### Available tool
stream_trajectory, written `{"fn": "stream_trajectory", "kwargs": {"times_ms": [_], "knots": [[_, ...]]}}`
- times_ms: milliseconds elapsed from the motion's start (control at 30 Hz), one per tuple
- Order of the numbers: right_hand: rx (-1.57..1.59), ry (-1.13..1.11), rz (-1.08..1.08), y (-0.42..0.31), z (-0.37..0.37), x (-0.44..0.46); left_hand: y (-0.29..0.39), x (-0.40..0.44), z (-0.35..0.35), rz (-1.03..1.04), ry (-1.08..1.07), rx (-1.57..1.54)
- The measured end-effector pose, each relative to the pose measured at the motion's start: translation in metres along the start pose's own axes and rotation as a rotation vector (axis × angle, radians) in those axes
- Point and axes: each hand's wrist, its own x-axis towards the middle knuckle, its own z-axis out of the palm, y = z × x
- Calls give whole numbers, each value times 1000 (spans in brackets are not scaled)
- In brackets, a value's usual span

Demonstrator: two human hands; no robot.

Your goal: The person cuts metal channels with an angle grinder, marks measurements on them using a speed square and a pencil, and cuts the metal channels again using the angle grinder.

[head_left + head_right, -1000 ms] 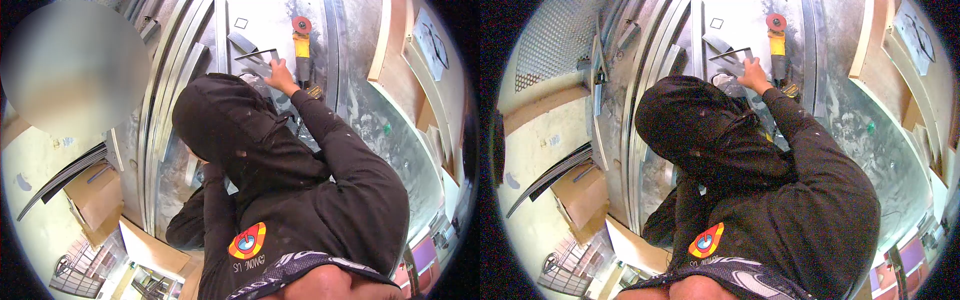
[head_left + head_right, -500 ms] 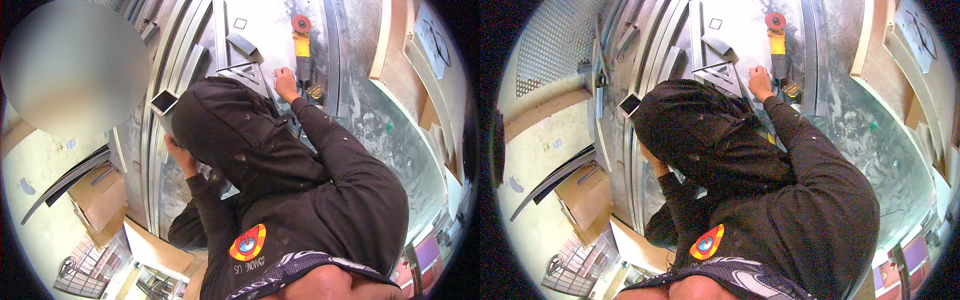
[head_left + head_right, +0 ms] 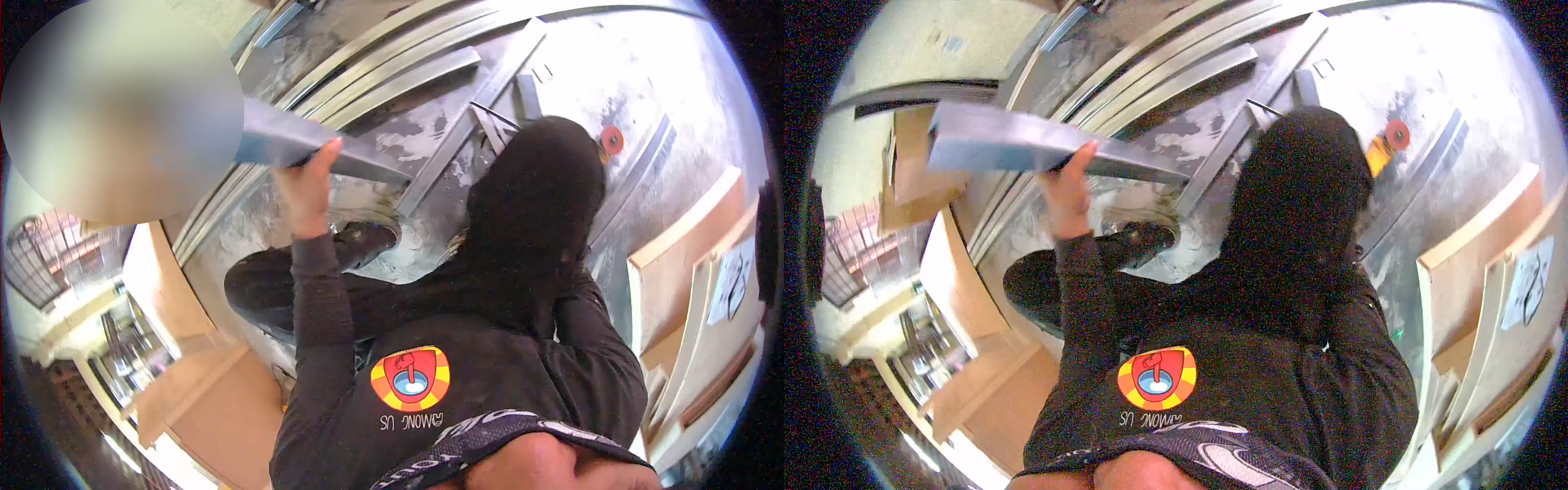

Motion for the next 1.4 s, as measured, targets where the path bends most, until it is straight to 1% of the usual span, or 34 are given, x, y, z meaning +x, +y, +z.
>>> {"fn": "stream_trajectory", "kwargs": {"times_ms": [33,100,133,167,200,267,300,333,367,400,433,500,533,600,633,667,700,733,800,867,900,1000,1100,1133,1167,1200,1233,1267,1300,1333,1367,1400], "knots": [[-10,-16,-49,-2,3,4,-4,2,5,-7,48,24],[-25,-55,-132,-2,12,15,-19,14,-3,29,41,105],[-29,-75,-171,-3,14,22,-19,18,0,93,46,92],[-43,-99,-193,-5,14,25,-26,23,-2,72,49,166],[-73,-135,-185,-8,13,31,-24,26,-4,80,91,169],[-196,-253,-108,-20,-8,40,-20,36,-1,55,96,186],[-151,-244,-98,-18,-11,43,-25,41,-3,87,85,71],[-106,-238,-83,-20,-15,45,-25,45,-4,85,102,67],[-107,-257,-90,-20,-23,47,-23,50,-4,112,75,-52],[-114,-213,-81,-22,-26,44,-23,57,-4,145,43,-169],[-160,-208,-50,-13,-20,43,-24,62,-4,153,53,-168],[-203,-224,-15,-4,-15,45,-27,70,-7,124,-66,-232],[-204,-250,-5,-5,-20,46,-29,73,-9,121,-55,-234],[-244,-275,3,-5,-24,39,-32,75,-13,62,-98,-178],[-210,-238,-16,1,-27,34,-26,73,-13,-2,-60,-223],[-179,-194,-34,8,-34,31,-31,70,-13,-18,-53,-242],[-39,-265,22,17,-46,30,-36,71,-14,-10,-37,-295],[-104,-253,-70,47,-46,21,-41,74,-15,1,-24,-346],[68,-319,-114,57,-75,21,-53,74,-19,9,-53,-424],[68,-486,-283,96,-100,33,-51,72,-21,12,-44,-550],[60,-483,-288,99,-113,45,-47,73,-23,-2,-52,-501],[-19,-366,-313,88,-170,106,-38,73,-28,-13,-72,-457],[-95,-255,-369,65,-220,183,-29,77,-32,13,-81,-526],[-182,-103,-449,30,-231,211,-21,77,-33,21,-80,-547],[-275,60,-510,-8,-242,240,0,79,-31,26,-43,-584],[-336,111,-658,-28,-257,272,14,78,-31,25,-15,-615],[-345,176,-647,-57,-266,292,13,79,-33,161,-48,-572],[-266,304,-700,-109,-275,302,9,84,-35,298,-85,-528],[-293,315,-760,-150,-288,306,5,85,-37,305,-131,-645],[-90,373,-732,-200,-291,296,3,87,-38,306,-147,-637],[-17,366,-729,-225,-290,296,1,90,-38,321,-151,-622],[207,314,-694,-258,-284,281,1,91,-38,336,-156,-607]]}}
